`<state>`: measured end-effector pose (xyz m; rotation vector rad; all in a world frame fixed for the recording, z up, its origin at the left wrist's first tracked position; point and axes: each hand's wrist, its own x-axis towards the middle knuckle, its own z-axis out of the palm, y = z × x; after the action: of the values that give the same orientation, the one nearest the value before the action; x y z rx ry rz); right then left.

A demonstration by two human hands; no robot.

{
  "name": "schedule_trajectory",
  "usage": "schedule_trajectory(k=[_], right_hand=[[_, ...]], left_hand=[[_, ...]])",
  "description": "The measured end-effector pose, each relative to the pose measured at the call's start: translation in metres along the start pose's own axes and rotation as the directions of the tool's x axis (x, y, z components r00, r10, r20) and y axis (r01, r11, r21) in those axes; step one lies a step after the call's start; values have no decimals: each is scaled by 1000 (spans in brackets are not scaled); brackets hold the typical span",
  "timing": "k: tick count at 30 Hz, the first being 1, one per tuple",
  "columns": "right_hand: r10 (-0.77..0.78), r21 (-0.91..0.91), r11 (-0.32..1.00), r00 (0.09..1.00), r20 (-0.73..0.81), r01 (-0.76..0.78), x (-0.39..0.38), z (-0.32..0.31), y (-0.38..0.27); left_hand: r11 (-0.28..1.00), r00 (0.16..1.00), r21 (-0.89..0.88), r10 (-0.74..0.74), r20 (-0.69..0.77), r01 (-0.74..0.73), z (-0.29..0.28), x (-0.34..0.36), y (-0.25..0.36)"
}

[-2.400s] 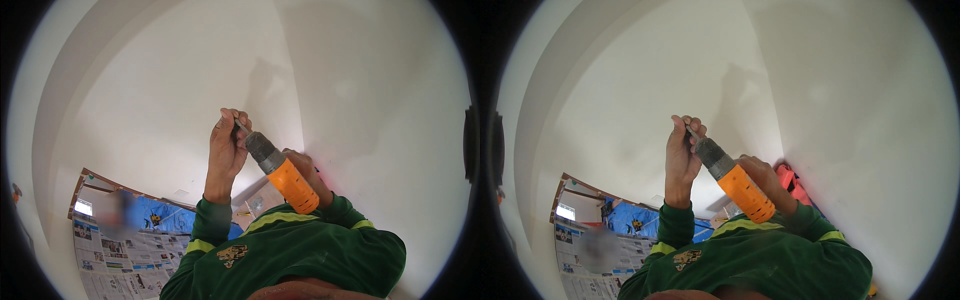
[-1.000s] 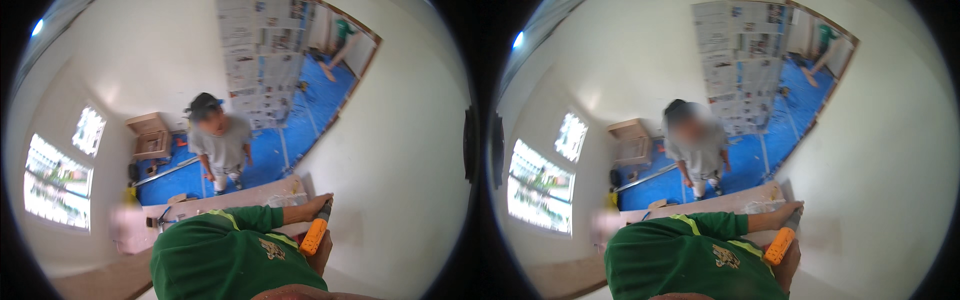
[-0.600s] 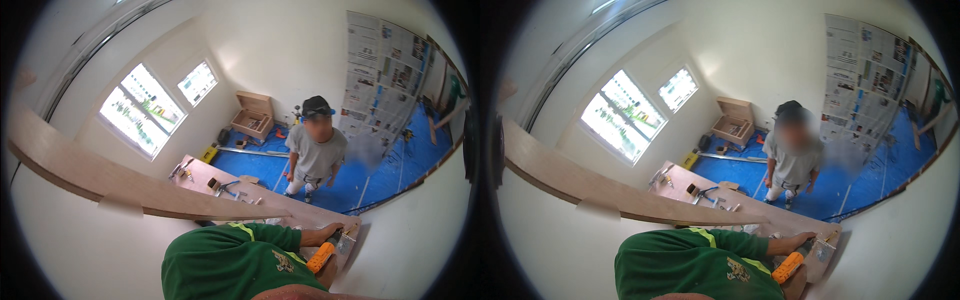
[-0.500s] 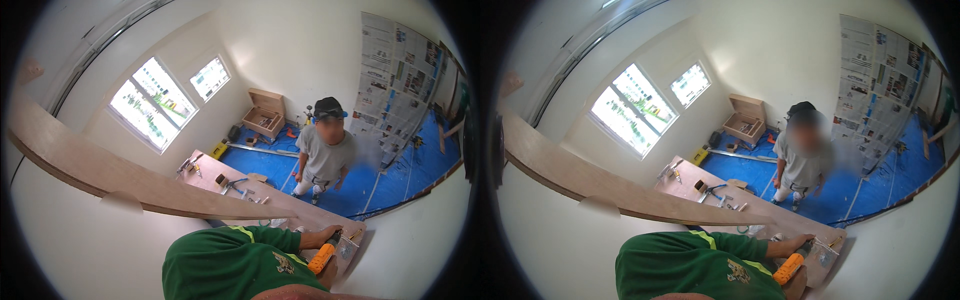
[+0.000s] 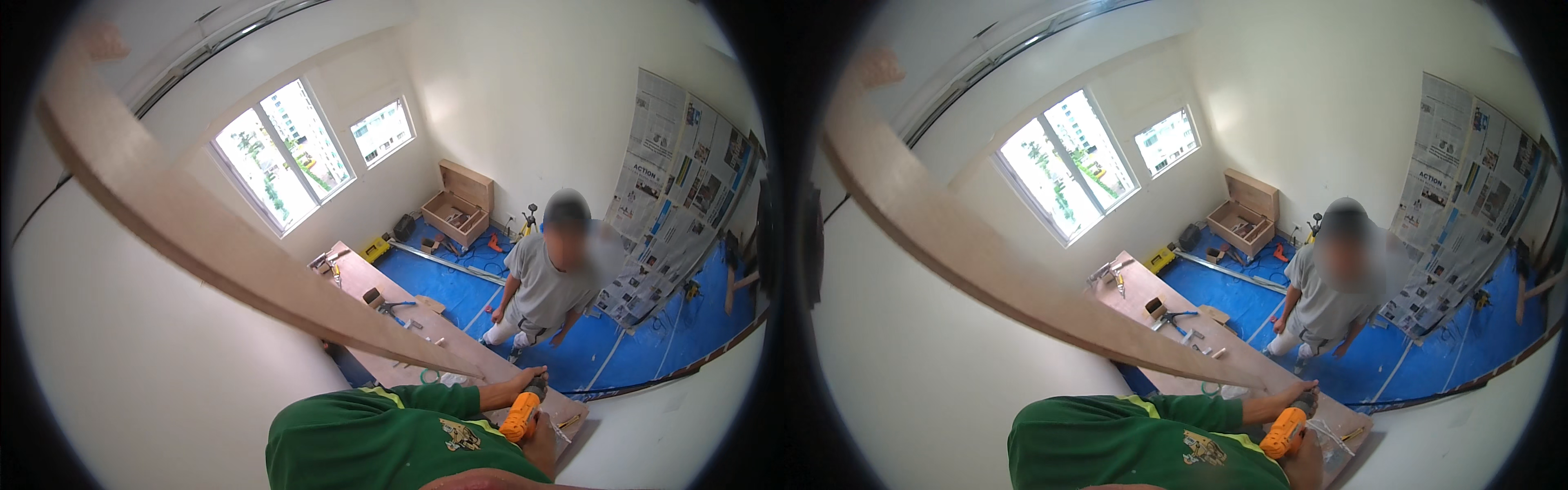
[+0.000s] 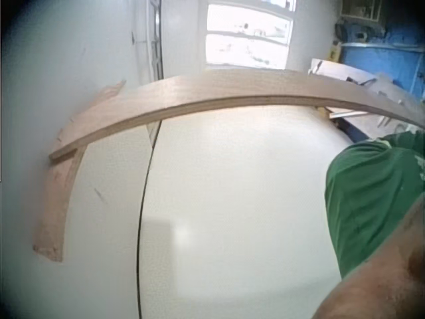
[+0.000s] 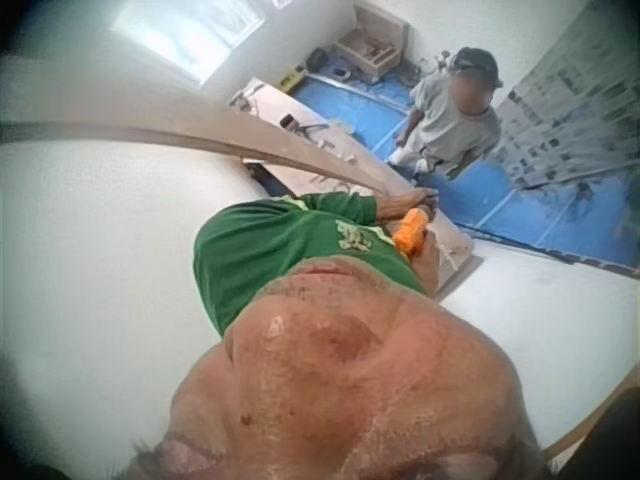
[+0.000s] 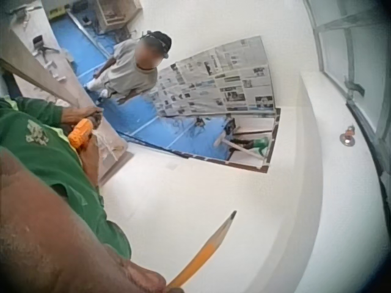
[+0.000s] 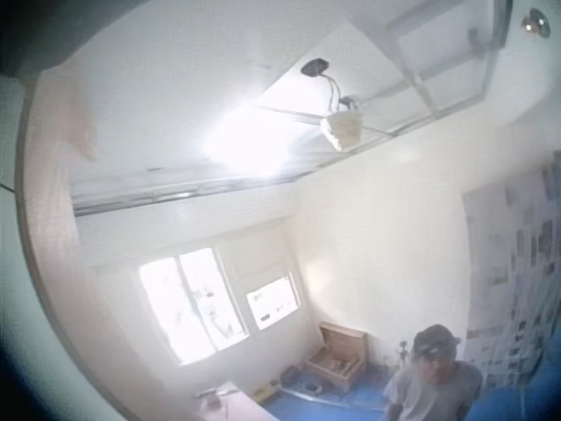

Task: The person uses a cordless drill to fasten screws into a ceiling trim piece along the wall-ceiling junction. They then measure the installed trim with a tape measure. Another worker is visible in the background handling a wooden board.

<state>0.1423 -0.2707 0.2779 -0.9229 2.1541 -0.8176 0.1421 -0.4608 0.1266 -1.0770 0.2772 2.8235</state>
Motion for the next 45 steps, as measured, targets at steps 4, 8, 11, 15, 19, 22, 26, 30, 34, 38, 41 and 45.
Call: schedule_trajectory(k=[4,8,11,15,19,22,26,30,34,38,41,45], right_hand=[[-125,-8,992,982,140,128,-2,-18,41],[-389,242,911,891,233,334,-1,-33,78],[-386,238,919,844,373,315,-2,-52,86],[-330,197,943,831,447,268,3,-64,80],[-192,-83,959,837,513,270,6,-75,46],[-676,-42,723,718,166,690,-16,-111,-6],[-972,449,225,232,41,865,-87,-177,-91],[-957,788,-227,20,-290,573,-128,-165,-148],[-977,802,-105,91,-195,589,-136,-151,-176],[-995,844,-48,50,-88,535,-137,-157,-185],[-997,829,-71,-6,-81,555,-129,-154,-181],[-994,672,-46,30,-101,739,-109,-132,-161]], left_hand=[[964,992,-254,-58,110,85,5,1,-21],[962,953,-253,-25,303,105,14,0,-39],[951,930,-302,47,365,70,22,-10,-43],[914,889,-402,139,435,54,28,-35,-43],[908,877,-128,418,236,-399,24,-57,-43],[900,856,-435,257,449,-42,21,-52,-37],[897,869,-442,241,431,-30,21,-42,-38],[920,884,-393,168,436,19,30,-39,-44],[926,883,-377,153,444,29,34,-41,-46],[909,904,-415,138,404,47,33,-48,-48],[930,910,-369,145,389,10,33,-49,-48],[943,867,-330,204,454,-49,30,-44,-40]])
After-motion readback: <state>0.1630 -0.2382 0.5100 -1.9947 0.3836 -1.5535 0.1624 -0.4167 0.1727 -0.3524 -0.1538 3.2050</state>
